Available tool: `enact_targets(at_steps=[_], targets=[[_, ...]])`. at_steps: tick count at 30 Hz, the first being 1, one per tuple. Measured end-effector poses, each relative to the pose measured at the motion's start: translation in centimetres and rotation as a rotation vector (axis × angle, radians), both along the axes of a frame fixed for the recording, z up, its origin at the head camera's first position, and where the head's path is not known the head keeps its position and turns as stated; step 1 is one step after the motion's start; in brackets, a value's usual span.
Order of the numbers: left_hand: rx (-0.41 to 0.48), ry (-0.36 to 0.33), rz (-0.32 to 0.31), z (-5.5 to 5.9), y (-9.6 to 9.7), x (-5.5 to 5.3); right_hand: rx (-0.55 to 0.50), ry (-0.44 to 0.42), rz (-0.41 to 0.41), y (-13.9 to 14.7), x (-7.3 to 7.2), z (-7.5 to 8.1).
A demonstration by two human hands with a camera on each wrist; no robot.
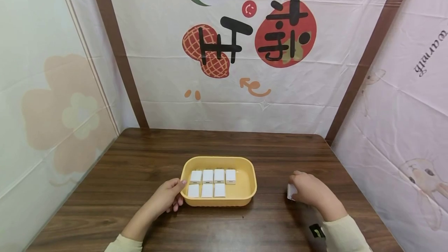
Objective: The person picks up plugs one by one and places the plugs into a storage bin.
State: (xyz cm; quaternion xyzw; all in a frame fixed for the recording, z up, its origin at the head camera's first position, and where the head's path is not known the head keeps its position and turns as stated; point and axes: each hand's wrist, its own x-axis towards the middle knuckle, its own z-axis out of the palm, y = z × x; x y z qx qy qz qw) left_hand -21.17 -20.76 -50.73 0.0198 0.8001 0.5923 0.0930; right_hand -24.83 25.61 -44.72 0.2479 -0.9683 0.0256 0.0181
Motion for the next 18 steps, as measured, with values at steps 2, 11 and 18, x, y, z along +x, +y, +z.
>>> enact_targets(at_steps=[2, 11, 18], targets=[[0.0, -0.001, 0.002, 0.0, 0.0, -0.1, 0.0, -0.001, -0.001, -0.2, 0.0, 0.3], [0.01, -0.009, 0.016, 0.0, 0.0, 0.0, -0.011, -0.002, 0.034, -1.0, -0.3, 0.6], [0.006, -0.006, 0.016, 0.2, 0.1, 0.1, -0.017, -0.022, 0.021, -2.3, -0.1, 1.0]])
